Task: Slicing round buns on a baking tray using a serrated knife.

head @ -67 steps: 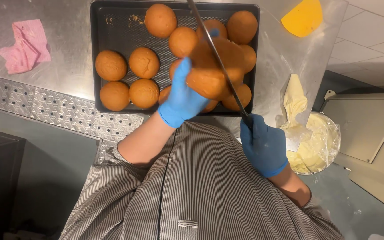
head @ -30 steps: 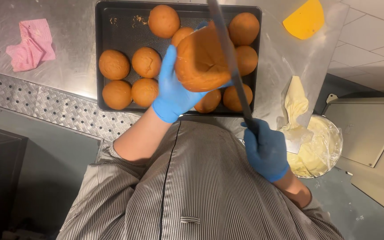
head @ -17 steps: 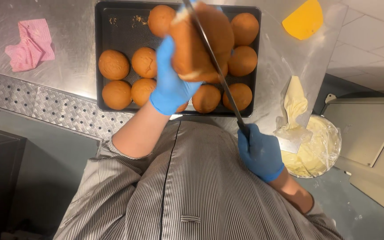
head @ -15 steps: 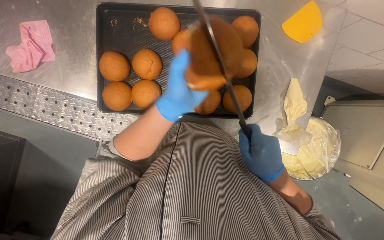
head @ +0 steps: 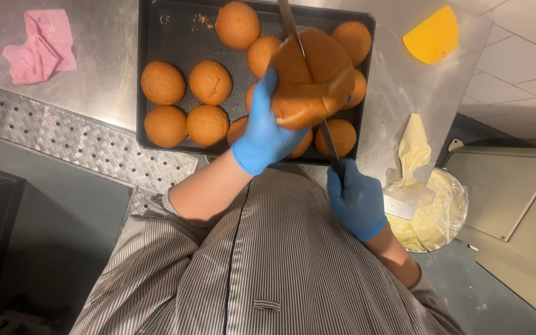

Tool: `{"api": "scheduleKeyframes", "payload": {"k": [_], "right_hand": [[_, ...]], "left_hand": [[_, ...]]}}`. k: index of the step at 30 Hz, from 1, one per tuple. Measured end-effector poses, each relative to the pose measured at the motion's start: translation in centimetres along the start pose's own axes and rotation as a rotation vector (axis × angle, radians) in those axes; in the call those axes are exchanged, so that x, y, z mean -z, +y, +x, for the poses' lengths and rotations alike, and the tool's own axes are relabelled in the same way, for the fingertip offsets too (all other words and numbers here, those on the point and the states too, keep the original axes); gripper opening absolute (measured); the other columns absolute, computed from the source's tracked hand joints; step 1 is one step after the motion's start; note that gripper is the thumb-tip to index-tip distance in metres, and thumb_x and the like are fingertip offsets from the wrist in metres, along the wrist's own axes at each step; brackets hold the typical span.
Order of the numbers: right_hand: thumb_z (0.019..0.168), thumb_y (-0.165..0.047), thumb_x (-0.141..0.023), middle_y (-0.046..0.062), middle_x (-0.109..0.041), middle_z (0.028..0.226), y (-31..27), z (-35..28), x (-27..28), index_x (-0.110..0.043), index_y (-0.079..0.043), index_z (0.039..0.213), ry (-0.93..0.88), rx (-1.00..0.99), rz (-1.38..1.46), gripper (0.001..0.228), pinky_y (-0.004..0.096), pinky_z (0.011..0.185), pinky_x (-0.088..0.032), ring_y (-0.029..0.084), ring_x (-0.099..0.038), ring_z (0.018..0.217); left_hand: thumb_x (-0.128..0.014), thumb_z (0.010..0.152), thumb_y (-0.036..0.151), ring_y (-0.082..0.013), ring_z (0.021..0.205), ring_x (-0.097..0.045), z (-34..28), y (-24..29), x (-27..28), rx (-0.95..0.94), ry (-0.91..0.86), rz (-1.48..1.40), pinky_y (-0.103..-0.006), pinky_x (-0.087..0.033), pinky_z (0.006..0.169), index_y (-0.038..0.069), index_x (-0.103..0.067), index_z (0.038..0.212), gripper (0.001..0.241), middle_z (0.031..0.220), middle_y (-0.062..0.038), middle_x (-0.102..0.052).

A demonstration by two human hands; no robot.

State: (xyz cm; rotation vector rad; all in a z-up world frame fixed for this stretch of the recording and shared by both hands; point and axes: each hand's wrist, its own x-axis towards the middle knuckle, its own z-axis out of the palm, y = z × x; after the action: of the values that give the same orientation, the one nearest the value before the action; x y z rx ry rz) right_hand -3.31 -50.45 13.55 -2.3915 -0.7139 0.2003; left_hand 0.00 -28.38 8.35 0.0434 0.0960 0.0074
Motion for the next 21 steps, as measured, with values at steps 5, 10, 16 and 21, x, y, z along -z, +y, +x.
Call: {"api": "scheduleKeyframes", "payload": {"k": [5,10,16,21], "right_hand": [[0.099,-0.013,-0.065,0.018,-0.067,0.072,0.2,0.9,-1.1,-0.06,-0.002,0.103,0.063,0.105,-0.102,0.013,0.044,0.052,-0.05,0.037,-0.066,0.059],[0.099,-0.013,-0.066,0.016,-0.067,0.07,0.2,3.3,-2.0,-0.061,-0.001,0.104,0.032,0.164,-0.204,0.014,0.043,0.051,-0.048,0.036,-0.066,0.057],[0.101,-0.02,-0.059,0.016,-0.062,0.063,0.2,7.2,-2.6,-0.065,-0.003,0.1,-0.393,-0.265,0.43,0.018,0.039,0.049,-0.045,0.033,-0.06,0.051],[0.103,-0.018,-0.066,0.021,-0.068,0.078,-1.6,8.3,-2.1,-0.065,-0.003,0.108,-0.151,0.104,0.014,0.016,0.042,0.057,-0.048,0.038,-0.067,0.069]], "left_hand": [[-0.056,0.108,0.049,-0.0279,0.141,-0.052,-0.5,1.6,0.0,-0.027,-0.105,-0.086,-0.0441,-0.039,0.124,0.008,-0.042,0.155,0.063,0.152,-0.011,-0.052],[-0.061,0.108,0.028,-0.0181,0.146,-0.046,-1.5,2.5,0.6,-0.416,0.174,0.586,-0.0361,-0.034,0.125,0.009,-0.035,0.16,0.062,0.158,-0.006,-0.046],[-0.064,0.11,0.021,-0.0196,0.143,-0.049,-1.2,6.4,3.6,-0.571,0.212,0.645,-0.036,-0.037,0.126,0.0,-0.041,0.159,0.058,0.154,-0.01,-0.053],[-0.066,0.101,0.035,-0.0241,0.137,-0.054,1.7,15.5,6.9,-0.502,0.543,0.641,-0.04,-0.044,0.117,0.001,-0.038,0.154,0.069,0.149,-0.013,-0.054]]}}
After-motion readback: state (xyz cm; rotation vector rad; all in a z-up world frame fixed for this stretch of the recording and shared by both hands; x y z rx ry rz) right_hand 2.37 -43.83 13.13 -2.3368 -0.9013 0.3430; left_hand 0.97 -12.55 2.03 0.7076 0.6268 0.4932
